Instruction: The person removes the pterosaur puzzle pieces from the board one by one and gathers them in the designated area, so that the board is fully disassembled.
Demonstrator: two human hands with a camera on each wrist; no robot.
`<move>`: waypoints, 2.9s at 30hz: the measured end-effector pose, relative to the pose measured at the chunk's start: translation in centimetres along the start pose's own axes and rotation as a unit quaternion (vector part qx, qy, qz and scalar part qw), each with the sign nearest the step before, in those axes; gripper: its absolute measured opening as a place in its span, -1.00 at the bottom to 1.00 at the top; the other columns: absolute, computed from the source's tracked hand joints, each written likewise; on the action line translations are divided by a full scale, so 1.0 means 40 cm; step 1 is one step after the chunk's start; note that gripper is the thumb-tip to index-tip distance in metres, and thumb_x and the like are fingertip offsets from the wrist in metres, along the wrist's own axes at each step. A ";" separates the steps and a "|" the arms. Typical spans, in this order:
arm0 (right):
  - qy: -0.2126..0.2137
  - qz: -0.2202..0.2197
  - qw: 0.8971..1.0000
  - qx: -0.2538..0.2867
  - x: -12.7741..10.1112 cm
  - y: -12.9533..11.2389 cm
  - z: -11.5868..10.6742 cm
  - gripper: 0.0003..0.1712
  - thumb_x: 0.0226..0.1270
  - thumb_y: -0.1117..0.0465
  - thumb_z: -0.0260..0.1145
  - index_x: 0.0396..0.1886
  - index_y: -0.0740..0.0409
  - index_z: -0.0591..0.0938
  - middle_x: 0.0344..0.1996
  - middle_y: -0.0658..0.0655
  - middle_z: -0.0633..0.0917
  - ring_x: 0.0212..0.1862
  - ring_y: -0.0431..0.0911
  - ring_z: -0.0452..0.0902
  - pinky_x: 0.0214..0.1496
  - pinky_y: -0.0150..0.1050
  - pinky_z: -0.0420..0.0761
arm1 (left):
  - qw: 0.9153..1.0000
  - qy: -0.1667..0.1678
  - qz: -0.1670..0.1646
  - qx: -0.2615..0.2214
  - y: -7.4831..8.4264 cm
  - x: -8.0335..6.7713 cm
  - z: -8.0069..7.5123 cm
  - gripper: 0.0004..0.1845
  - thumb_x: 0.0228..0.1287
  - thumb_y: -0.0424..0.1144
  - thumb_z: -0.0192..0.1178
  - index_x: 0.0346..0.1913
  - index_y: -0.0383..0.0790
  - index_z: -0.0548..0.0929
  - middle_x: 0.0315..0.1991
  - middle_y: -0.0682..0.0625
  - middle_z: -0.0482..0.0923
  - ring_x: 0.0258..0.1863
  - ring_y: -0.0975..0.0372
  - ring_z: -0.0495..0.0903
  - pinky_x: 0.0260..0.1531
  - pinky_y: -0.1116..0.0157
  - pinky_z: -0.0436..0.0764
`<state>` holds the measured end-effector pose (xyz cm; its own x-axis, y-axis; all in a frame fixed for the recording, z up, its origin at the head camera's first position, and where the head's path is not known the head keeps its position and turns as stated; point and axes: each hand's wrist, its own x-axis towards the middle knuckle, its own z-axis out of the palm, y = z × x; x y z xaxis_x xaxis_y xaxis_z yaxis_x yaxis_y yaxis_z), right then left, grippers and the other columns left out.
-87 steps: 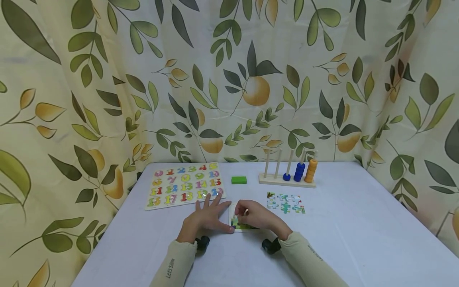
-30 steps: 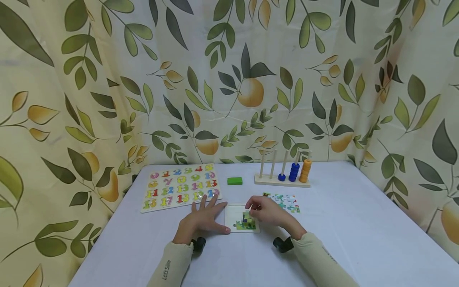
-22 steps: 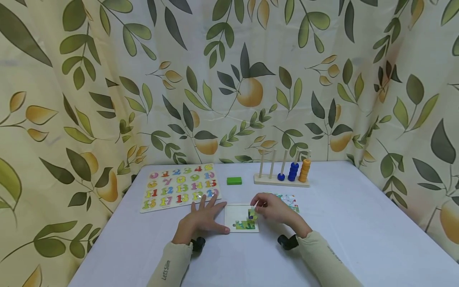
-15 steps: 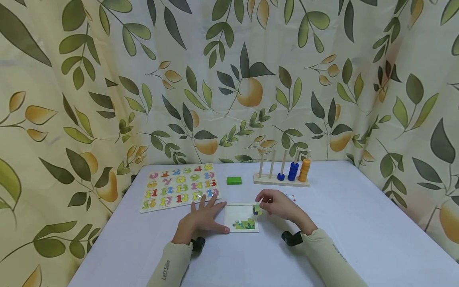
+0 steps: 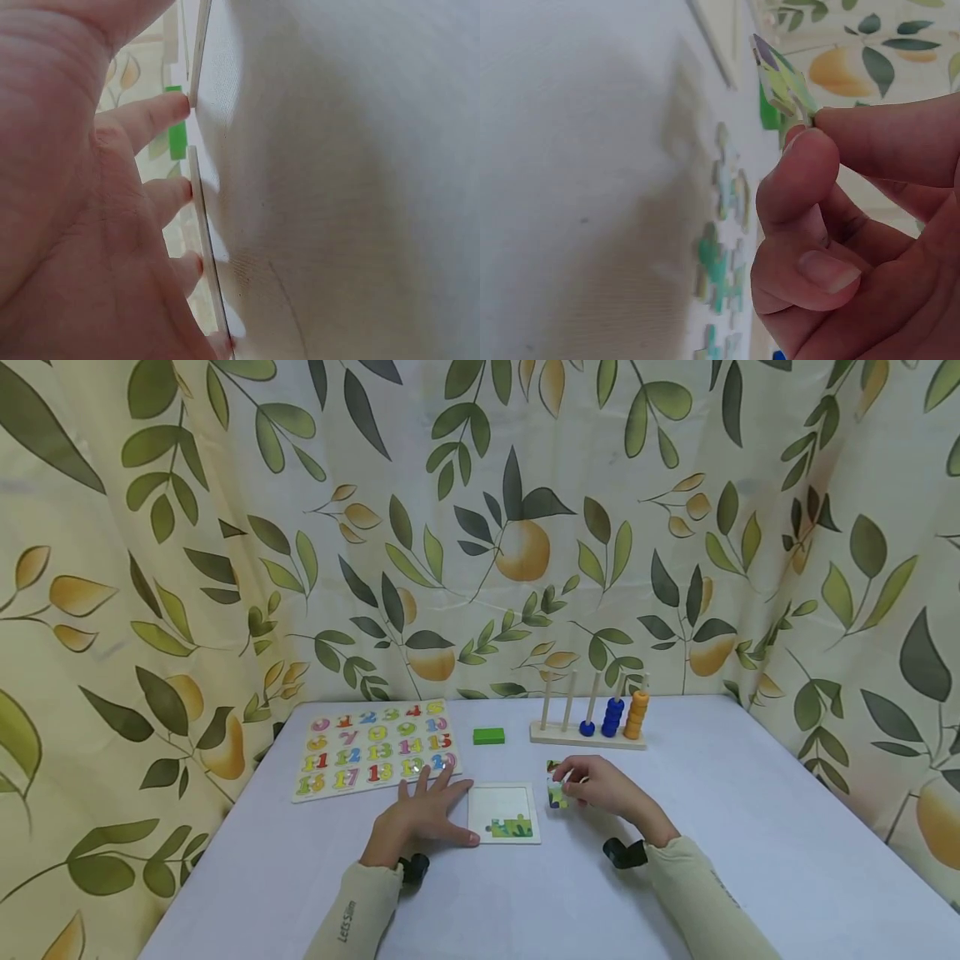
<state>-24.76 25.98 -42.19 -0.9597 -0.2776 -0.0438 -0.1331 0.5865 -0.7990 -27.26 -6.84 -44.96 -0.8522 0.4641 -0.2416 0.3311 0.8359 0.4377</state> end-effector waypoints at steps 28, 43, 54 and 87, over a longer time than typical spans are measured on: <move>0.024 0.037 0.997 -0.068 0.003 0.027 0.041 -0.95 0.36 0.45 0.33 -0.33 0.30 0.65 -0.55 0.05 0.60 -0.52 -0.14 0.51 -0.42 -0.28 0.51 | 1.000 0.000 0.003 -0.003 0.006 -0.010 -0.007 0.05 0.17 0.30 0.51 0.68 0.13 0.31 0.77 -0.06 -0.12 0.71 -0.21 -0.29 0.54 -0.38 -0.32; 0.023 0.068 0.993 -0.099 0.002 0.004 0.048 -0.91 0.38 0.42 0.34 -0.35 0.21 0.66 -0.54 0.06 0.59 -0.48 -0.11 0.47 -0.44 -0.28 0.48 | 1.000 0.004 0.005 0.009 0.008 -0.014 -0.009 0.07 0.16 0.33 0.50 0.69 0.12 0.29 0.76 -0.08 -0.12 0.71 -0.21 -0.27 0.54 -0.40 -0.28; 0.019 0.058 0.993 -0.103 -0.007 -0.003 0.049 -0.92 0.39 0.40 0.34 -0.32 0.19 0.65 -0.51 0.06 0.59 -0.45 -0.08 0.48 -0.40 -0.24 0.49 | 1.000 0.004 0.009 0.010 0.010 -0.012 -0.007 0.08 0.16 0.33 0.50 0.69 0.12 0.30 0.76 -0.08 -0.12 0.70 -0.22 -0.27 0.53 -0.41 -0.28; -0.059 -0.055 0.993 -0.090 0.033 -0.094 0.138 -0.91 0.39 0.38 0.42 -0.16 0.21 0.71 -0.40 0.00 0.59 -0.31 -0.10 0.46 -0.26 -0.22 0.47 | 1.000 0.004 -0.013 0.004 0.007 -0.009 0.002 0.05 0.16 0.36 0.50 0.68 0.20 0.31 0.76 -0.01 -0.09 0.71 -0.17 -0.27 0.54 -0.40 -0.28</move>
<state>-24.18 19.21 -42.55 -0.9029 -0.4280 -0.0411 -0.2873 0.6716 -0.6829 -26.81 -6.73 -44.82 -0.8640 0.4399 -0.2451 0.3123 0.8499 0.4245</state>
